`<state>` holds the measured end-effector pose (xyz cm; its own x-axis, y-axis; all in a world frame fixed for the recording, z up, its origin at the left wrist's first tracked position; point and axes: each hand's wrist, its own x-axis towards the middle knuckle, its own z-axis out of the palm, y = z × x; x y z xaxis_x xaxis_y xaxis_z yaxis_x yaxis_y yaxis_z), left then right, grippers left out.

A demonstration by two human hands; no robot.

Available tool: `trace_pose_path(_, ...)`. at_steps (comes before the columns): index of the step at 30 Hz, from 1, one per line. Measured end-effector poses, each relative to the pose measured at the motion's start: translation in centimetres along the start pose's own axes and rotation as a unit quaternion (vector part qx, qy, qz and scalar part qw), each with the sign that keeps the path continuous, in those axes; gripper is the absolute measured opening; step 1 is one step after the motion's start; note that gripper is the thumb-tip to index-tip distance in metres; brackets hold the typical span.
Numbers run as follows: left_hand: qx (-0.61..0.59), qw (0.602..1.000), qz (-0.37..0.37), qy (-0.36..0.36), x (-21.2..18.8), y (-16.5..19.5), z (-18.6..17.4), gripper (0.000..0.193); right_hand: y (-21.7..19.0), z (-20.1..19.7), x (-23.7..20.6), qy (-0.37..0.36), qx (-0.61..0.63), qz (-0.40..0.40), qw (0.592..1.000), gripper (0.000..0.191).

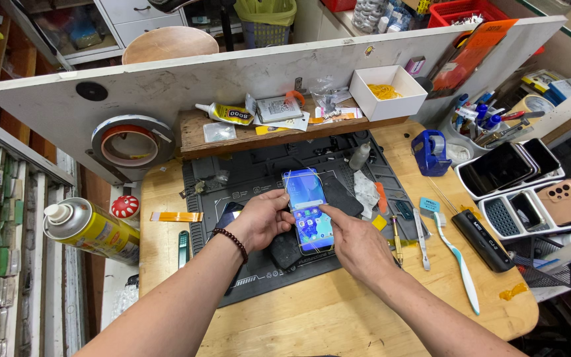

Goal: The person handles two smartphones, removes and reinserts SIM cards, and tests the devices by powering them on and interacting with the screens. The person also secures one phone with rubber bands and places a SIM card into a light blue phone case.

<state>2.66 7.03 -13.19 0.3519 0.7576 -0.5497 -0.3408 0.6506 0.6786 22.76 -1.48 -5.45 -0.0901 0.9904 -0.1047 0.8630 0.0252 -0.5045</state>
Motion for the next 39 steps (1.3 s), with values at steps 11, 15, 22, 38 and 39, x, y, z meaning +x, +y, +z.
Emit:
trace_pose_path(11,-0.004,1.0,-0.001,-0.01,0.3,-0.1,-0.3,0.027,-0.9,-0.8,0.7,0.01,0.026,0.041,0.999,0.037)
trace_pose_path(15,-0.009,1.0,-0.002,-0.009,0.2,-0.2,-0.2,0.026,0.0,-0.9,-0.5,0.027,0.051,0.018,0.998,0.034)
trace_pose_path(22,-0.007,1.0,-0.007,0.003,0.2,0.0,-0.2,0.026,0.6,-0.3,-2.4,0.034,0.074,-0.064,0.995,0.031)
trace_pose_path(38,-0.008,1.0,0.001,0.002,-0.2,0.1,0.1,0.025,-0.7,0.2,-2.7,0.019,0.016,-0.13,0.991,0.033)
trace_pose_path(39,-0.009,1.0,0.001,0.001,-0.2,0.1,0.2,0.025,-0.5,0.2,-2.6,0.034,0.026,-0.124,0.991,0.033)
